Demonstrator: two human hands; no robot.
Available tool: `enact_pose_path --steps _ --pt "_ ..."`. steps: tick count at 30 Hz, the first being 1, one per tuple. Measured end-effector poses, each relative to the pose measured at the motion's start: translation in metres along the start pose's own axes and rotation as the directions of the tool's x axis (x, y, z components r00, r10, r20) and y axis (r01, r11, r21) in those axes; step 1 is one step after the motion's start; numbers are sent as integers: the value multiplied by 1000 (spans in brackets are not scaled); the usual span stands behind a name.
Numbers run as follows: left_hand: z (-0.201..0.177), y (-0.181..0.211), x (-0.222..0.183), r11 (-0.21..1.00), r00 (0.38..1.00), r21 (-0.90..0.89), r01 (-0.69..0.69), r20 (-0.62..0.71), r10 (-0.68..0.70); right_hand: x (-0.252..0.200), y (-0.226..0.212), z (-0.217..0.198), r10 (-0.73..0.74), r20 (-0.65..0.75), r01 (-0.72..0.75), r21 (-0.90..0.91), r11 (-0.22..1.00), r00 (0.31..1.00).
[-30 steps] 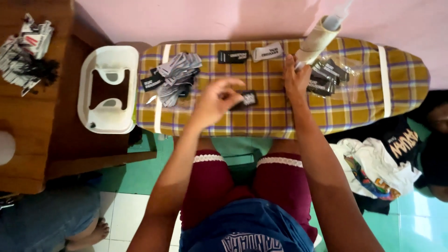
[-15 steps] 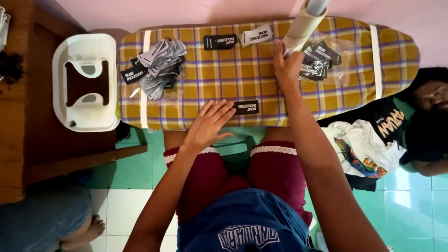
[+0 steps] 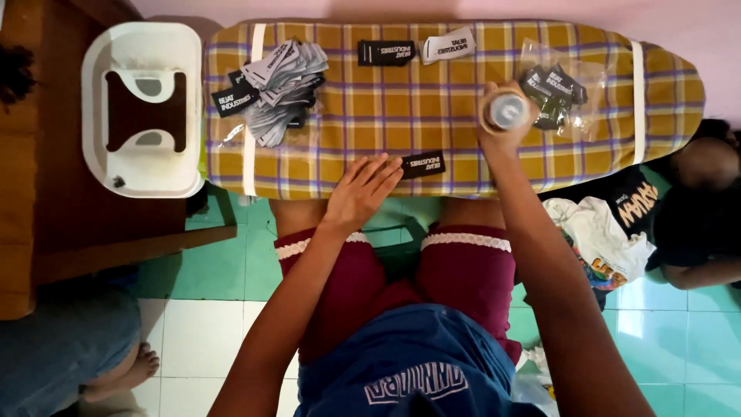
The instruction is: Applying adhesive to small clothing labels using a manual syringe applicator and arranging them on a patterned surface.
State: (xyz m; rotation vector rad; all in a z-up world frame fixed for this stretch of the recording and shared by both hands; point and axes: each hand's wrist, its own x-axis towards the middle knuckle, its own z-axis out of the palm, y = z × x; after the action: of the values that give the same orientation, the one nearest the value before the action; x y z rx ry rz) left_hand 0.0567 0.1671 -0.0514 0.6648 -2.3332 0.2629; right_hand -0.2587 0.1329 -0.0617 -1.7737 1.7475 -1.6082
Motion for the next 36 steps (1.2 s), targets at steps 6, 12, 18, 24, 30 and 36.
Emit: enact_pose_path --steps 6,12,18,24,30,36 --pt "-5 -5 6 998 996 1 -64 -59 63 -123 -69 -29 237 135 -262 220 940 962" --pt "-12 -4 14 999 993 -3 -49 -104 49 -179 -198 -4 563 456 -723 476 501 690" --pt "-19 -3 20 997 994 -61 -50 -95 44 -183 -187 -7 681 657 -915 399 48 322" --pt "-15 -4 17 994 999 -98 -46 -28 43 -163 -191 -42 724 615 -913 406 49 312" --pt "-17 -1 14 999 998 -20 -35 -51 34 -168 -204 -28 740 405 -795 535 285 538" --pt "-20 -1 17 994 996 -96 -59 -70 52 -163 -200 -7 686 638 -887 460 25 350"
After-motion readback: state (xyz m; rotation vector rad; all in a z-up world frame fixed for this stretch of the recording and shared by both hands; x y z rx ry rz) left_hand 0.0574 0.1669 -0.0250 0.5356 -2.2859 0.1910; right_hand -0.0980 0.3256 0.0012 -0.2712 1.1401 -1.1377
